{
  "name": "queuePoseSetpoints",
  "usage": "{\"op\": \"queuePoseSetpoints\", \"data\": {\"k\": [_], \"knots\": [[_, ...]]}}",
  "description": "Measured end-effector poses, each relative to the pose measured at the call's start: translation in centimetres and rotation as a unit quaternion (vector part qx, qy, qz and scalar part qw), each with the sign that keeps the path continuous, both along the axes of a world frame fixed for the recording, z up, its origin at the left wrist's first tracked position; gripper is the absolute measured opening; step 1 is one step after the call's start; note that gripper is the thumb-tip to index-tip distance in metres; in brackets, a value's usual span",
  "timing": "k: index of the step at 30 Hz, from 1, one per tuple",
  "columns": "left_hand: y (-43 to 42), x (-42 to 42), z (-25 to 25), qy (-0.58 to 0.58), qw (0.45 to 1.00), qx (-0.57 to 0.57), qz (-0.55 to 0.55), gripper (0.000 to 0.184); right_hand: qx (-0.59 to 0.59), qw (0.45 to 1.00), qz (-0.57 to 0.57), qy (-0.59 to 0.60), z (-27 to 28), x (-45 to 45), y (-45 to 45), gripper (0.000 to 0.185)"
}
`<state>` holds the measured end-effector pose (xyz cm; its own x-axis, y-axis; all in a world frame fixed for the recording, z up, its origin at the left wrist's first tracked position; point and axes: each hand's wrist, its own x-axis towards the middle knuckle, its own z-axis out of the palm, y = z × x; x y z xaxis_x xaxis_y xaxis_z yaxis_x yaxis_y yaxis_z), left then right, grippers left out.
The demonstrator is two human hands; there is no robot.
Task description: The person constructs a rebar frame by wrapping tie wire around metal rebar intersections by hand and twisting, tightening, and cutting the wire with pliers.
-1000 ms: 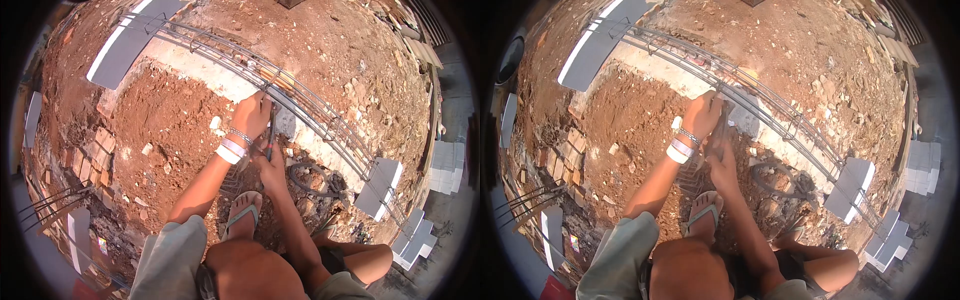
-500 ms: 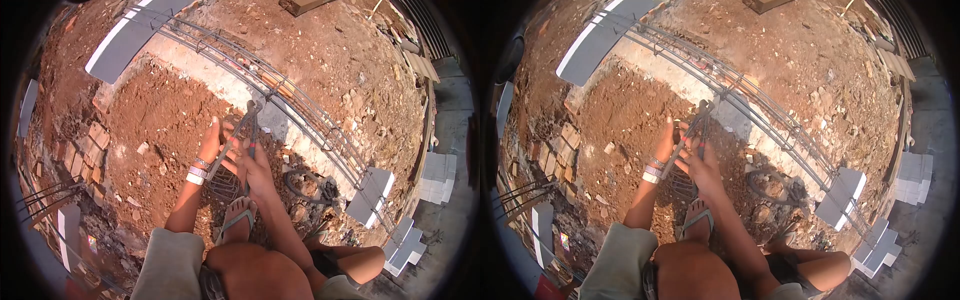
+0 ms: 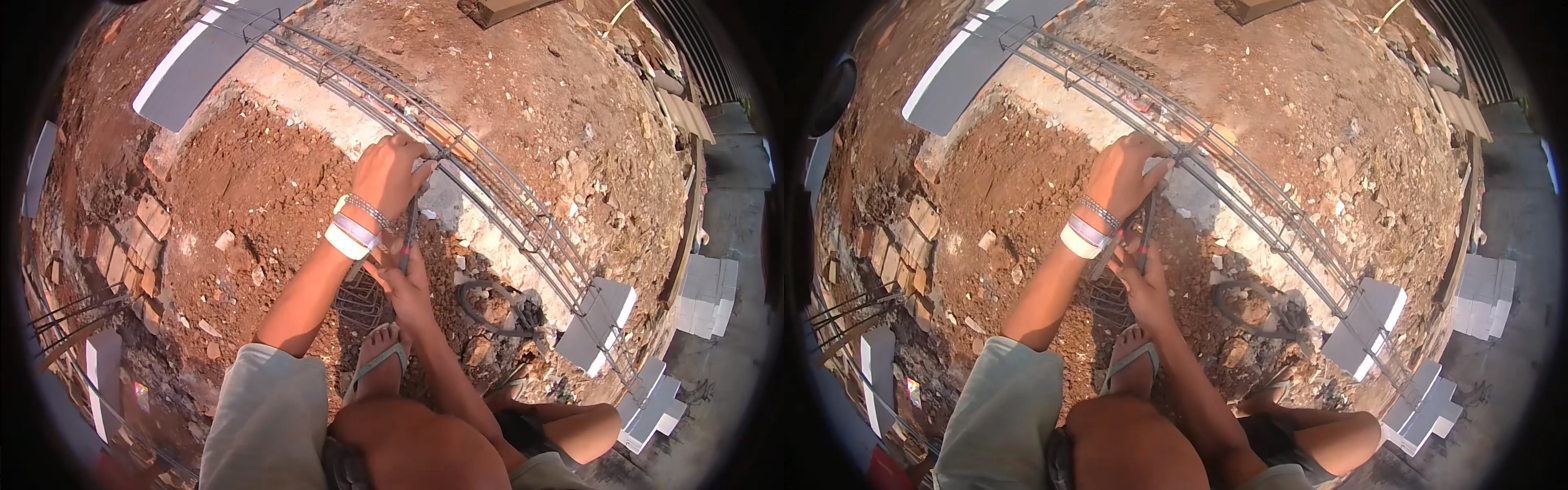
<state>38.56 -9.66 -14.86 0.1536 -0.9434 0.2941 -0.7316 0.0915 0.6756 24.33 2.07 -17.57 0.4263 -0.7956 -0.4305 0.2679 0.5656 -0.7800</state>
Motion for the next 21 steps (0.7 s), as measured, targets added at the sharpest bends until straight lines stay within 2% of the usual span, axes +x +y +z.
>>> {"op": "queuePoseSetpoints", "data": {"k": [2, 5, 8, 11, 14, 17, 21], "knots": [[-0.3, -0.3, -0.1, 0.001, 1.0, -0.009, 0.012, 0.02, -0.001, 0.999, -0.018, -0.043, -1.1, 0.1, 0.1, 0.059], [-0.7, 0.0, 0.9, 0.126, 0.983, 0.134, -0.006, 0.021, -0.039, 0.999, -0.005, -0.013, -2.5, -0.2, 0.1, 0.061], [-1.3, 0.2, 1.7, 0.192, 0.962, 0.195, -0.008, 0.029, -0.034, 0.999, -0.003, -0.014, -2.4, -0.2, -0.3, 0.066], [-2.2, 1.0, 0.4, 0.175, 0.965, 0.195, -0.033, 0.033, -0.05, 0.999, -0.005, -0.02, -2.2, -0.6, -0.4, 0.067], [-2.2, 1.3, 1.2, 0.174, 0.965, 0.194, -0.016, 0.029, -0.052, 0.997, -0.006, -0.051, -1.4, -0.4, -0.6, 0.07], [-2.5, 1.5, -0.3, 0.194, 0.961, 0.194, -0.019, 0.031, -0.008, 0.996, 0.004, -0.089, 0.2, -0.5, -0.5, 0.075], [-2.4, 1.4, 0.3, 0.217, 0.953, 0.212, -0.025, 0.031, 0.032, 0.995, -0.008, -0.099, 2.9, -0.9, -0.2, 0.08]]}}
